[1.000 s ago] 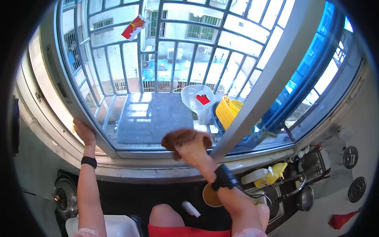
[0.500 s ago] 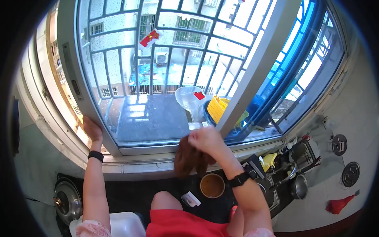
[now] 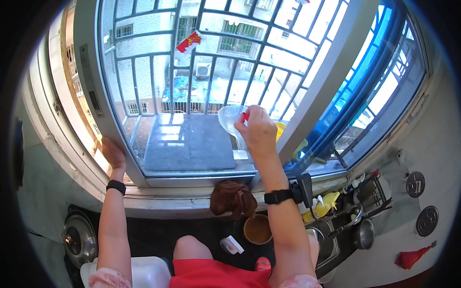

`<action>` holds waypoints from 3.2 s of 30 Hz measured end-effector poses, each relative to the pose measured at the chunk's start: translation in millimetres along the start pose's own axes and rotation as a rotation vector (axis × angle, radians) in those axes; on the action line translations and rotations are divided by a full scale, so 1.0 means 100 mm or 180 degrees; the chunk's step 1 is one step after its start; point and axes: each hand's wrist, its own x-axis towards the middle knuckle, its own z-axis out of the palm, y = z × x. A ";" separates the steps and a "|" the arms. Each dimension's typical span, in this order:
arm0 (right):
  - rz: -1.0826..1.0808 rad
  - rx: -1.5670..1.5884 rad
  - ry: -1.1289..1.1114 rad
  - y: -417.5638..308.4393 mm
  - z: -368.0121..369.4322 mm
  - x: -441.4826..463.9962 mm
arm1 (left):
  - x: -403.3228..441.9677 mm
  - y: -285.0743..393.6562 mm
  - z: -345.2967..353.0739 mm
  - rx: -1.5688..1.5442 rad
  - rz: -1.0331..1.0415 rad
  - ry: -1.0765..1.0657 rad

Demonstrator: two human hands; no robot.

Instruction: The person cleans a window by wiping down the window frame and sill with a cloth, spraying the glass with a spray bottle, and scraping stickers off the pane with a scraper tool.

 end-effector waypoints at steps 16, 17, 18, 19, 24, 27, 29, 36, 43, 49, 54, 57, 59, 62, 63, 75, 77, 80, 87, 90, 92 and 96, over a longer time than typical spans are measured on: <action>0.0311 0.0230 -0.0102 -0.01 -0.01 0.12 | 0.06 -0.31 0.02 0.0393 0.0020 0.0184; 0.0228 0.0206 -0.0208 -0.03 -0.06 0.14 | 0.07 -0.54 0.01 0.0588 0.0079 0.0157; 0.0374 0.0354 -0.0555 0.03 -0.14 0.16 | 0.18 -0.88 -0.03 0.1311 0.0819 0.0262; 0.0555 0.0356 -0.1068 0.14 -0.23 0.16 | 0.27 -1.23 -0.03 0.1952 0.1617 0.0349; 0.1180 0.0694 -0.2463 0.47 -1.62 -0.08 | 0.40 -0.91 -0.07 0.2396 0.0569 0.0023; 0.1963 0.0471 -0.3002 0.96 -2.46 -0.56 | 0.38 -0.67 -0.06 0.2385 0.0271 0.0102; 0.2671 0.0161 -0.2922 1.19 -2.89 -1.01 | 0.08 0.20 0.00 0.1147 -0.0560 0.0151; 0.3417 -0.1146 -0.3288 1.72 -3.82 -3.19 | 0.54 -0.82 -0.16 0.1941 0.0350 0.0228; 0.5958 -0.1134 -0.1805 1.79 -5.13 -4.57 | 0.61 -0.60 -0.15 0.0696 -0.0410 -0.0017; 0.2215 -0.3328 -0.3002 1.97 -4.50 -4.17 | 0.59 -0.50 -0.09 0.0305 -0.0747 -0.0145; 0.2957 -0.2789 -0.4451 2.79 -3.99 -4.38 | 0.59 -0.42 -0.05 0.0154 -0.0901 -0.0165; 0.2875 -0.2751 -0.4953 3.07 -3.93 -4.55 | 0.57 -0.40 -0.04 0.0060 -0.0963 -0.0156; 0.2854 -0.2889 -0.4812 3.11 -4.13 -4.88 | 0.56 -0.38 -0.04 0.0014 -0.1024 -0.0159; 0.3018 -0.2841 -0.5723 2.93 -4.44 -5.39 | 0.55 -0.34 -0.04 -0.0045 -0.1079 -0.0184; 0.3030 -0.2661 -0.6282 2.75 -4.47 -5.49 | 0.56 -0.32 -0.03 -0.0055 -0.1093 -0.0202; 0.3919 -0.1617 -0.4471 2.79 -2.82 -7.99 | 0.44 0.13 0.10 -0.0172 -0.1302 -0.0375; 0.4566 -0.1692 -0.4097 3.00 -2.60 -8.37 | 0.42 0.21 0.09 -0.0164 -0.1335 -0.0372; 0.5243 -0.1359 -0.3897 3.33 -2.45 -8.79 | 0.43 0.33 0.09 -0.0144 -0.1373 -0.0396; 0.6026 -0.1047 -0.2785 3.45 -2.36 -9.20 | 0.49 0.38 -0.07 -0.0136 -0.1458 -0.0360; 0.6592 -0.0886 -0.1932 3.34 -2.35 -8.83 | 0.48 0.37 -0.16 -0.0165 -0.1523 -0.0327; 0.6216 -0.1632 -0.1773 3.35 -2.38 -8.74 | 0.47 0.37 -0.18 -0.0199 -0.1558 -0.0321; 0.6509 -0.1637 -0.0293 3.31 -2.72 -8.60 | 0.49 0.30 -0.27 -0.0223 -0.1488 -0.0328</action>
